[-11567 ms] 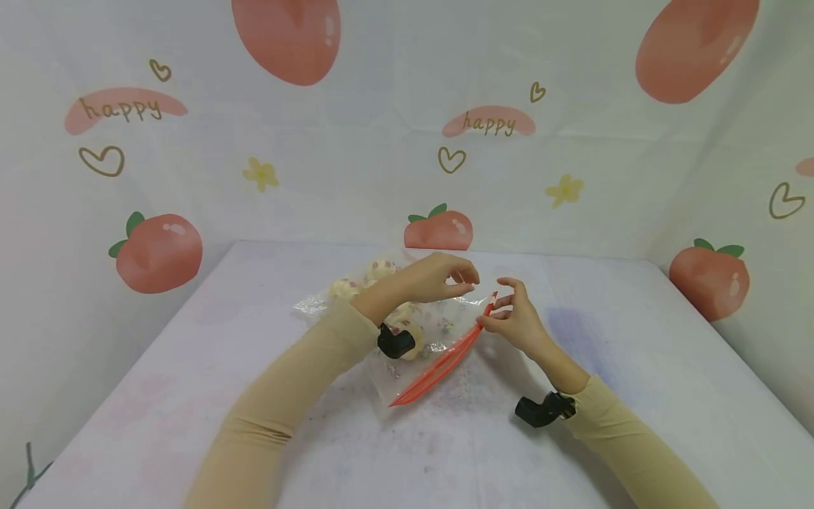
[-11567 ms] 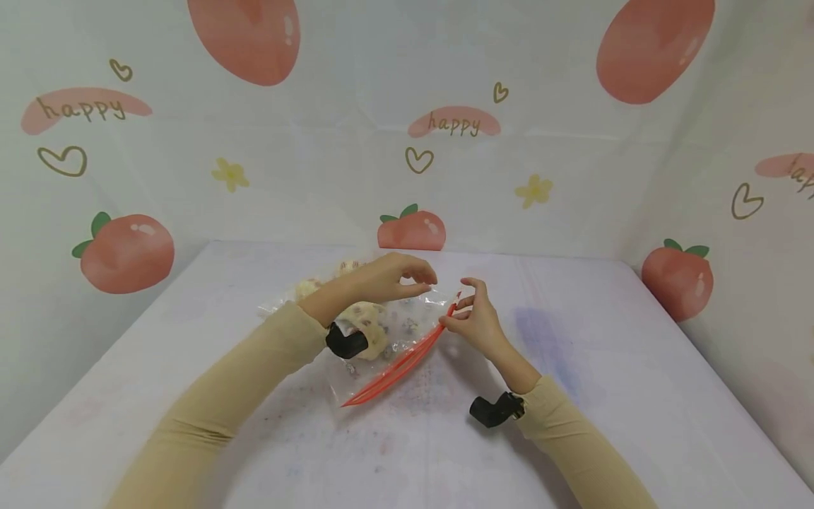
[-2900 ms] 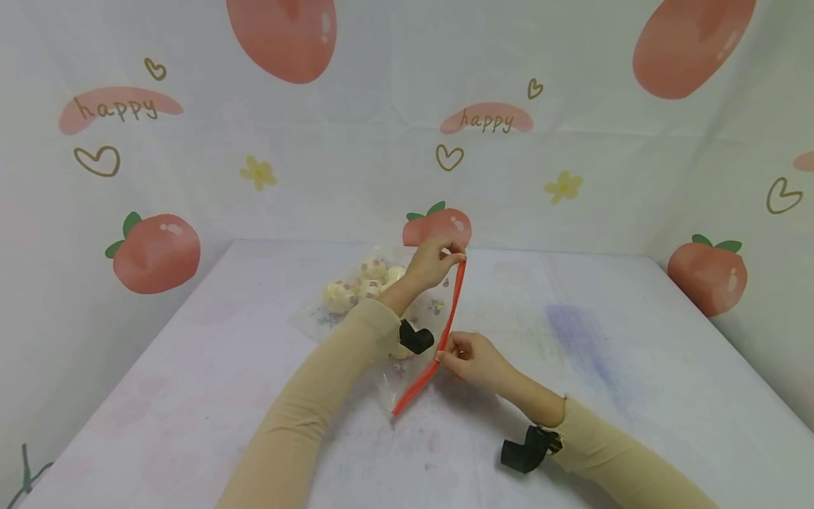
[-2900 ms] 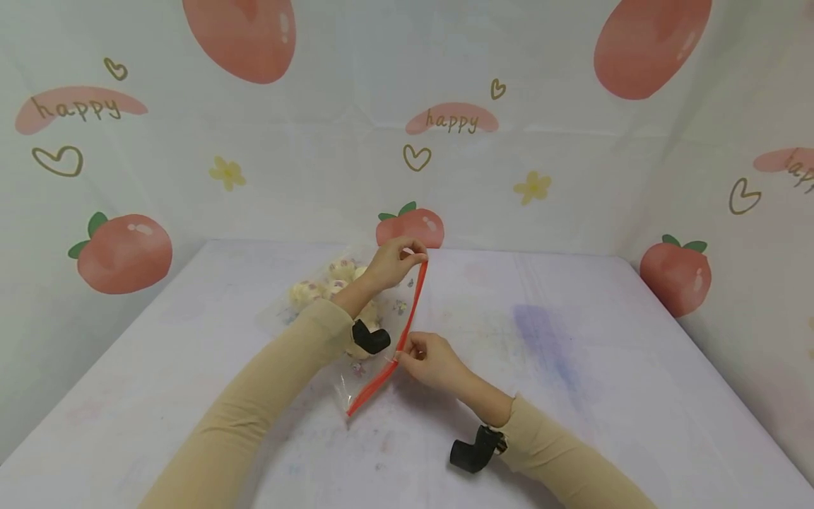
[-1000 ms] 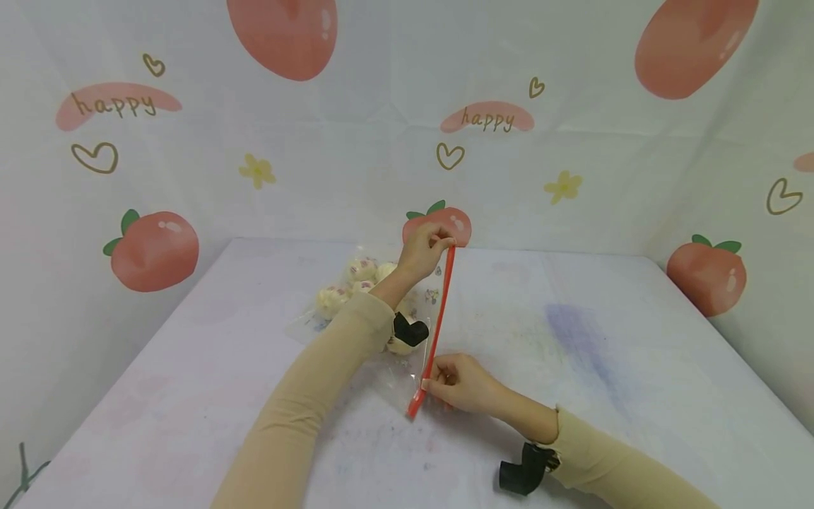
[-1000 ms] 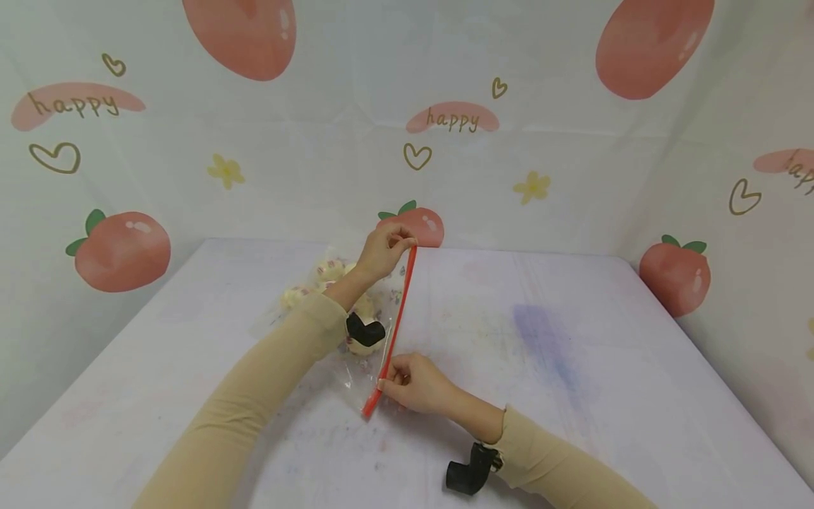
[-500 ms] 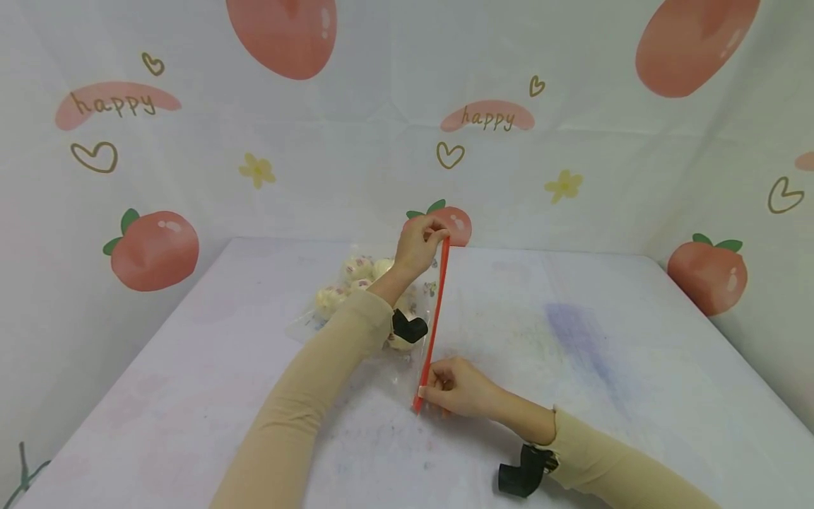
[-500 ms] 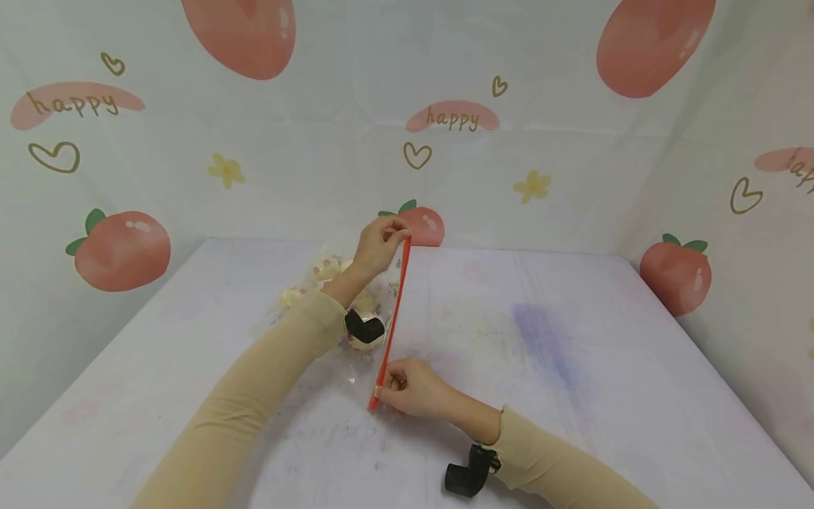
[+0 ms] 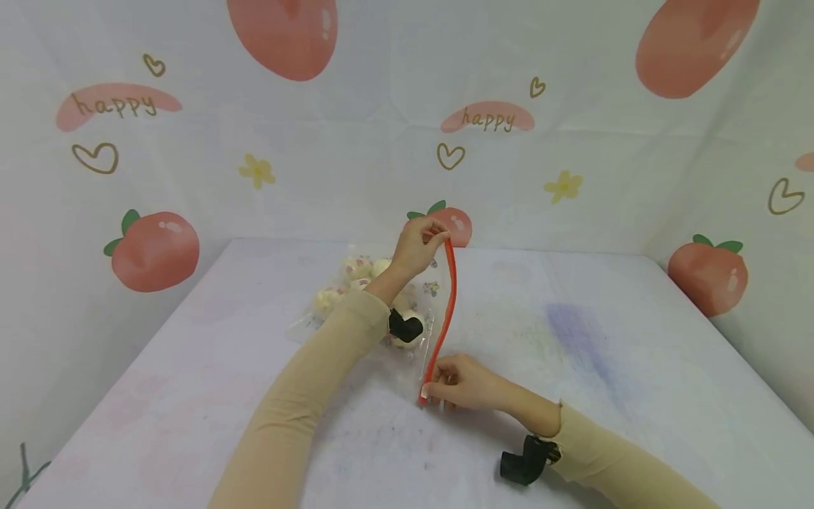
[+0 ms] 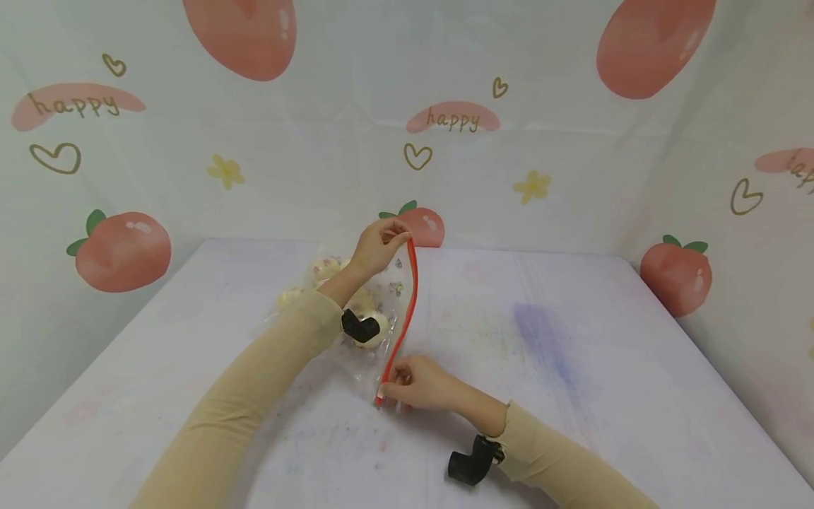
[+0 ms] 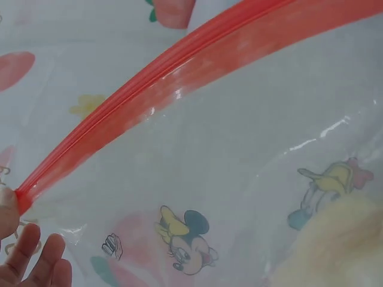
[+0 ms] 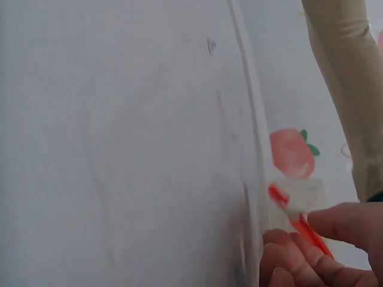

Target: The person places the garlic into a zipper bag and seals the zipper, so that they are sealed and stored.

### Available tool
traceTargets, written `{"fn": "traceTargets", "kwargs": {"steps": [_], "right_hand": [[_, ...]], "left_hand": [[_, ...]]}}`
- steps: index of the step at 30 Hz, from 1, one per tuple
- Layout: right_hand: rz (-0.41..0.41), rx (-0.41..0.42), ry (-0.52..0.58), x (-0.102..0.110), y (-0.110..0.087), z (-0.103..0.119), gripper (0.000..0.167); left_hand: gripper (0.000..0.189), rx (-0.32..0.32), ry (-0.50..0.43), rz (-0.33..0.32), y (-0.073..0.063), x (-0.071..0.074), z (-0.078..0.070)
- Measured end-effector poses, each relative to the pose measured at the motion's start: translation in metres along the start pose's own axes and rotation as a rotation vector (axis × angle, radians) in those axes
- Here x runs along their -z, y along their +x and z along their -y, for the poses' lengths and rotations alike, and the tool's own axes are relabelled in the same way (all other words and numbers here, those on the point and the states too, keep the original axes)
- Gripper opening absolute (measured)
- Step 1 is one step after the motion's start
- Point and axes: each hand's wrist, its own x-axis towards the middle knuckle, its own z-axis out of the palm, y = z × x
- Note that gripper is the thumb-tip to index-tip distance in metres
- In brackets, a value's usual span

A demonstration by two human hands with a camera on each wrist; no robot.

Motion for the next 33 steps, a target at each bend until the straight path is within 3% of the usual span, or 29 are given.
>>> {"fn": "traceTargets", "kwargs": {"steps": [4, 8, 13, 17, 21, 26, 33], "right_hand": [[-0.152, -0.012, -0.004, 0.011, 0.005, -0.002, 0.017], [-0.294, -0.051, 0.078, 0.023, 0.012, -0.002, 0.022], [-0.408, -0.098, 0.182, 0.033, 0.019, -0.004, 0.029], [-0.451, -0.113, 0.239, 0.036, 0.021, -0.005, 0.037], [-0.467, -0.128, 0.273, 0.036, 0.02, -0.006, 0.048], [-0.495, -0.154, 0.278, 0.036, 0.019, -0.008, 0.061], [-0.511, -0.117, 0.327, 0.036, 0.017, -0.011, 0.06]], "left_hand": [[0.014, 0.002, -0.003, 0.025, -0.002, -0.001, 0.0], [0.016, 0.011, 0.02, 0.067, -0.003, -0.004, 0.0], [0.025, 0.031, 0.09, 0.196, -0.006, -0.002, 0.001], [0.038, 0.061, 0.149, 0.305, -0.009, 0.006, 0.003], [0.038, 0.095, 0.186, 0.347, -0.011, 0.027, 0.008], [0.034, 0.139, 0.236, 0.335, -0.013, 0.061, 0.022], [0.039, 0.312, 0.246, 0.27, -0.028, 0.116, 0.055]]}}
